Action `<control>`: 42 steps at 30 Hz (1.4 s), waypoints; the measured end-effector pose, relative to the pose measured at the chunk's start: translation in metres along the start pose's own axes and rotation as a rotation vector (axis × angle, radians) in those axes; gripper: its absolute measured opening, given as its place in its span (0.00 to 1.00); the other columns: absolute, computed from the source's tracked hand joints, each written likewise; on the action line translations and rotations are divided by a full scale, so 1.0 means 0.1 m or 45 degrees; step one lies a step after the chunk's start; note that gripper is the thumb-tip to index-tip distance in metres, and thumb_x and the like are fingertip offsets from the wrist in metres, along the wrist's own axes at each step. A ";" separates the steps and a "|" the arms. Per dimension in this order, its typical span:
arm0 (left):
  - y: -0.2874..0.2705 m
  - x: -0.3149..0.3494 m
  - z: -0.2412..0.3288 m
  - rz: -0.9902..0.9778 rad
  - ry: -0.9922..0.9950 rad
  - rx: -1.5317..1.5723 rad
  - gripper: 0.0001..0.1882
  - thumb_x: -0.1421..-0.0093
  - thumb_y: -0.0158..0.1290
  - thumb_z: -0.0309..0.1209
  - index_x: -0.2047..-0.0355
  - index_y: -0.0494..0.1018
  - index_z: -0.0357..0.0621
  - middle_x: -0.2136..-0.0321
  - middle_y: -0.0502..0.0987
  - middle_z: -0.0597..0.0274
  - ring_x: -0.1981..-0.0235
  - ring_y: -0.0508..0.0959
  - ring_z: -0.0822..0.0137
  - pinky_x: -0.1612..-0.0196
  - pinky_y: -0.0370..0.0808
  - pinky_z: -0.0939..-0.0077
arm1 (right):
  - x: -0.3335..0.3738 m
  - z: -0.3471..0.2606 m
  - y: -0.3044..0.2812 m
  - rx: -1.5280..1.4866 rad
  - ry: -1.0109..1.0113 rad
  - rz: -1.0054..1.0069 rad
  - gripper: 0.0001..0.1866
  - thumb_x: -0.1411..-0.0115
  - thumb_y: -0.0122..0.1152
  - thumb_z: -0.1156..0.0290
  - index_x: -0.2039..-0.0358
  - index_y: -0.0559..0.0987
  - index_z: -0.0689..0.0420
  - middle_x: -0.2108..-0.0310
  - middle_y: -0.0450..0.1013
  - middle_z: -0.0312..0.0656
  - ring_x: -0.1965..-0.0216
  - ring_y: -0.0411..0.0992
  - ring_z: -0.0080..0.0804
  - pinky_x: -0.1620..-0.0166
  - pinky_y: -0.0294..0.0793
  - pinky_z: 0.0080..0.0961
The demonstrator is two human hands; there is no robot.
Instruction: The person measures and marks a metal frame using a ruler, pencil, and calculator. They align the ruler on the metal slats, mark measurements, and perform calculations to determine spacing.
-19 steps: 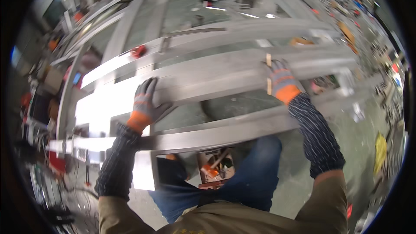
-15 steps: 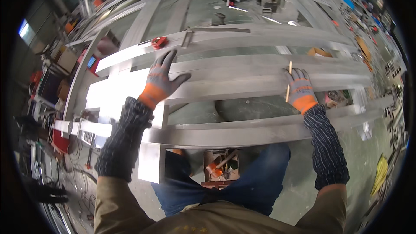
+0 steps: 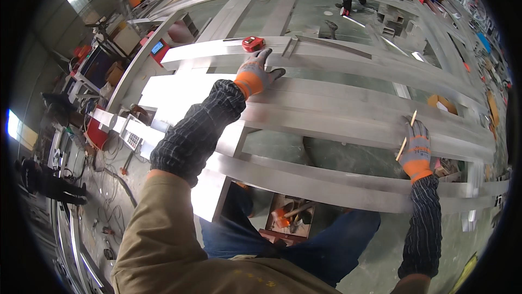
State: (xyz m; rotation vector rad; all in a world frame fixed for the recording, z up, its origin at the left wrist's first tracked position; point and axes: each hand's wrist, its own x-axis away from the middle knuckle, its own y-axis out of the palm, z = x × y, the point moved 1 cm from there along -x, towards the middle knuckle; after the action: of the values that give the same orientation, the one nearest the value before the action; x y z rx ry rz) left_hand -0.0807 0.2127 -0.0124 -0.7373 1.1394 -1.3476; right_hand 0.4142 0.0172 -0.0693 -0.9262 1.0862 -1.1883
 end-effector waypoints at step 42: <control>-0.06 0.65 0.46 -0.036 0.507 0.196 0.42 0.44 0.70 0.54 0.36 0.73 0.43 0.39 0.76 0.47 0.38 0.75 0.44 0.35 0.73 0.56 | -0.01 0.00 -0.10 -0.135 -0.035 0.073 0.51 0.55 0.77 0.58 0.30 0.68 0.57 0.32 0.65 0.57 0.31 0.62 0.58 0.28 0.60 0.50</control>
State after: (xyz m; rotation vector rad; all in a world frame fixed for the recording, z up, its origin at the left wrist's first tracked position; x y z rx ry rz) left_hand -0.0493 0.1393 -0.0048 -0.3822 1.3185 -1.6322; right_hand 0.4119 0.0164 -0.0599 -0.9836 1.1550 -1.0771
